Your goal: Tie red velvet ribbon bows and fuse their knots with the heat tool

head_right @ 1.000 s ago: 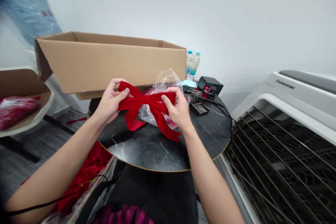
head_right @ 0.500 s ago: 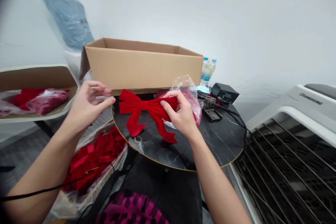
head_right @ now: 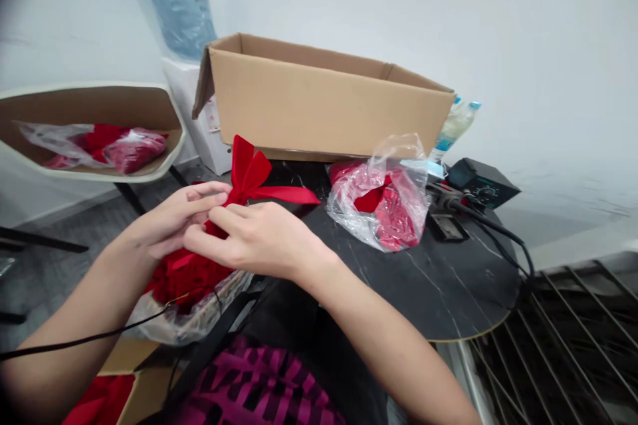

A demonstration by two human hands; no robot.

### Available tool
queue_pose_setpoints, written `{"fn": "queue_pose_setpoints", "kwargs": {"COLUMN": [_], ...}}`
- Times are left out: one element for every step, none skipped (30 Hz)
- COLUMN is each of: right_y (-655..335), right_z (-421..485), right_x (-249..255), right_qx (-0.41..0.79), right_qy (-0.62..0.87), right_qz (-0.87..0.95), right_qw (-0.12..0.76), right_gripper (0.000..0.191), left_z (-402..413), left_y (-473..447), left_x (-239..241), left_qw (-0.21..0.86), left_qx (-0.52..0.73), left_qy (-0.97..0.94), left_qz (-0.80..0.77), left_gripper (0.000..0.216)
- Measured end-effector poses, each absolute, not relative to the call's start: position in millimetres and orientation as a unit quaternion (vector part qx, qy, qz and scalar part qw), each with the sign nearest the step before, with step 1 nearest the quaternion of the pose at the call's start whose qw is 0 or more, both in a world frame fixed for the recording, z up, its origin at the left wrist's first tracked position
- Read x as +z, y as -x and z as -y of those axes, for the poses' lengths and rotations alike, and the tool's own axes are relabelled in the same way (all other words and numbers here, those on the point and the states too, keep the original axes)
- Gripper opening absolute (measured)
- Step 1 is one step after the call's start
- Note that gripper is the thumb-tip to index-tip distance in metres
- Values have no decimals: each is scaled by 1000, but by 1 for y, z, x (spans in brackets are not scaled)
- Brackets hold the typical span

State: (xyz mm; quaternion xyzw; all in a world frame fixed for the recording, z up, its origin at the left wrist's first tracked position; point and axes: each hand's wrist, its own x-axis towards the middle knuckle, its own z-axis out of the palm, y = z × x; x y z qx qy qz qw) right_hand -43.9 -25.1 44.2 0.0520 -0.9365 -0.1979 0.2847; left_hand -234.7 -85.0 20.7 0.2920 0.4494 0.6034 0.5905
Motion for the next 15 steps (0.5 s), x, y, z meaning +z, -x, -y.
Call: {"fn": "queue_pose_setpoints", "kwargs": {"right_y": [52, 58, 61, 61, 58, 50, 38, 21, 1, -22, -46, -72, -97, -120, -141], "right_z": [25, 26, 25, 25, 23, 21, 18, 15, 12, 9, 7, 6, 7, 10, 15], "right_x": [42, 41, 42, 45, 50, 55, 60, 65, 67, 68, 65, 59, 50, 38, 24], "right_qx": [-190, -178, -160, -137, -110, -81, -54, -31, -6, 20, 34, 42, 47, 53, 62], "right_qy": [-51, -50, -49, -52, -51, -44, -32, -1, 33, 73, 117, 159, 216, 286, 351], "right_qz": [943, 949, 955, 959, 962, 964, 964, 967, 966, 965, 957, 946, 930, 908, 883], "right_qw": [270, 254, 243, 241, 243, 250, 259, 254, 255, 250, 265, 281, 293, 301, 305], "right_gripper": [26, 28, 29, 29, 29, 30, 31, 33, 34, 37, 38, 39, 36, 32, 26], "left_z": [86, 87, 87, 87, 87, 87, 87, 86, 85, 83, 80, 77, 72, 66, 59], "left_y": [240, 245, 251, 259, 269, 280, 294, 308, 324, 339, 354, 368, 379, 388, 395], "left_x": [16, 12, 8, 3, -2, -8, -15, -23, -32, -43, -55, -68, -82, -97, -111], "left_qw": [592, 592, 593, 594, 595, 595, 593, 583, 568, 559, 552, 548, 550, 555, 563], "left_qx": [607, 612, 616, 618, 619, 620, 620, 626, 633, 630, 623, 612, 595, 576, 555], "left_qy": [-280, -270, -259, -247, -236, -224, -214, -202, -189, -177, -167, -160, -155, -152, -148], "left_qz": [-449, -450, -450, -452, -455, -459, -466, -477, -491, -510, -529, -547, -565, -581, -595], "left_gripper": [23, 23, 24, 24, 25, 27, 29, 31, 31, 31, 32, 34, 36, 37, 37]}}
